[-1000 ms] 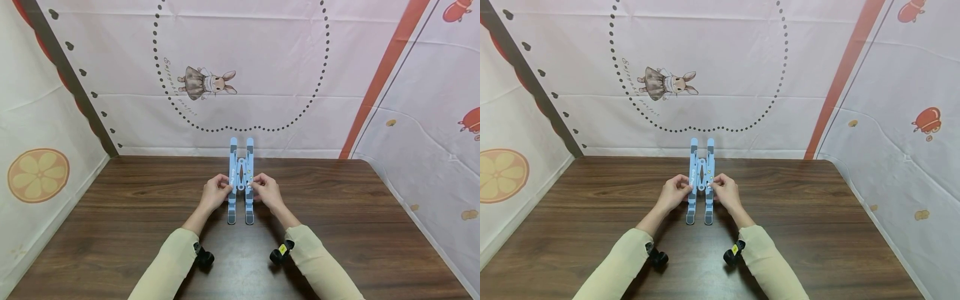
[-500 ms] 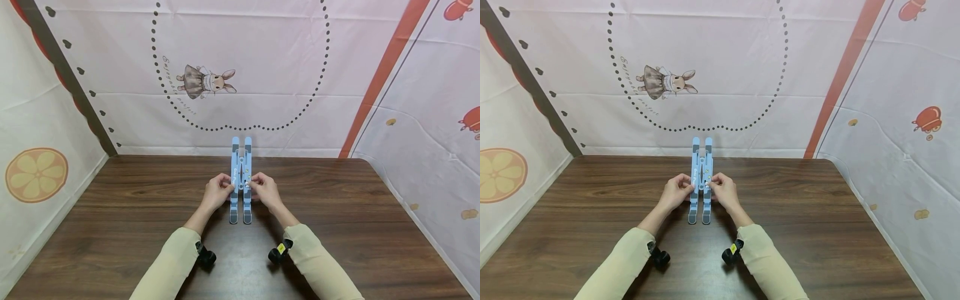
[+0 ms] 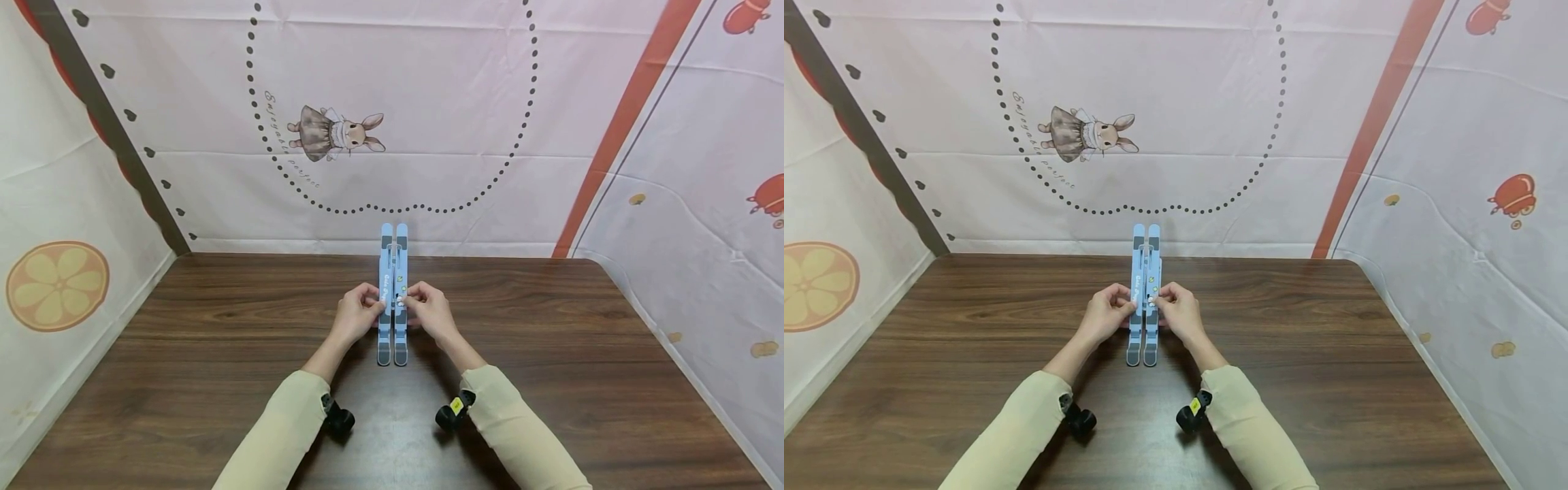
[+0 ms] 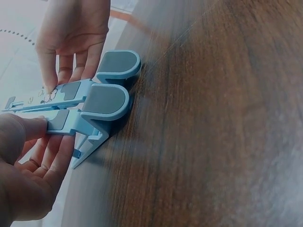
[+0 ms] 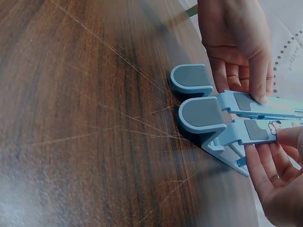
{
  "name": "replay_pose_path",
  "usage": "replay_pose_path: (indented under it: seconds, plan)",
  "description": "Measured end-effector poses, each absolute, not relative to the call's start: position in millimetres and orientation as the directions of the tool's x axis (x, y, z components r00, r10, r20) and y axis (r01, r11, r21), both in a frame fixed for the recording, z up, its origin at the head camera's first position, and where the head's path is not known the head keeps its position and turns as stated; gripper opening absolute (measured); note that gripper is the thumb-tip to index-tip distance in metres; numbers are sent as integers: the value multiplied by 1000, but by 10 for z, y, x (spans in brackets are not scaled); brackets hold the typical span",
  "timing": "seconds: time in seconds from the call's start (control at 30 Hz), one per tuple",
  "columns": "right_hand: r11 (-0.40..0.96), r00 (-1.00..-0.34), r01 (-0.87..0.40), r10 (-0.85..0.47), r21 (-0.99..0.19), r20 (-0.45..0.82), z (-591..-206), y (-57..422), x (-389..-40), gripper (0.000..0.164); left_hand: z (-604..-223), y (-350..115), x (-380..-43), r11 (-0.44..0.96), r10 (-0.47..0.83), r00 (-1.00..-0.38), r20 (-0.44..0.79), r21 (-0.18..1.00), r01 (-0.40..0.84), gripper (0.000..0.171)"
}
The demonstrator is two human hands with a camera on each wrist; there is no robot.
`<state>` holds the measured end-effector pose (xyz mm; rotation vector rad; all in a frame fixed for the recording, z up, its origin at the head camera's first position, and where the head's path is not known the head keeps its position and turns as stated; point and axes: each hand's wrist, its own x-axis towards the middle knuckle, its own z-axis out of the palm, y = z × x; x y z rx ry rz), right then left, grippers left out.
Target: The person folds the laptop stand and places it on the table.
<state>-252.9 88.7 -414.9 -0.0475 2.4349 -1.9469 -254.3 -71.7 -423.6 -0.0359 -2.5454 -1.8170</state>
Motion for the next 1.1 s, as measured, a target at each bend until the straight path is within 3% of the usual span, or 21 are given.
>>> replay_pose_path:
  seconds: [1.1]
  plan:
    - [209, -999, -15, -38, -978, 7, -4168, 830, -2548, 11, -4230, -692, -2539, 314, 16, -999, 44, 948, 46, 9]
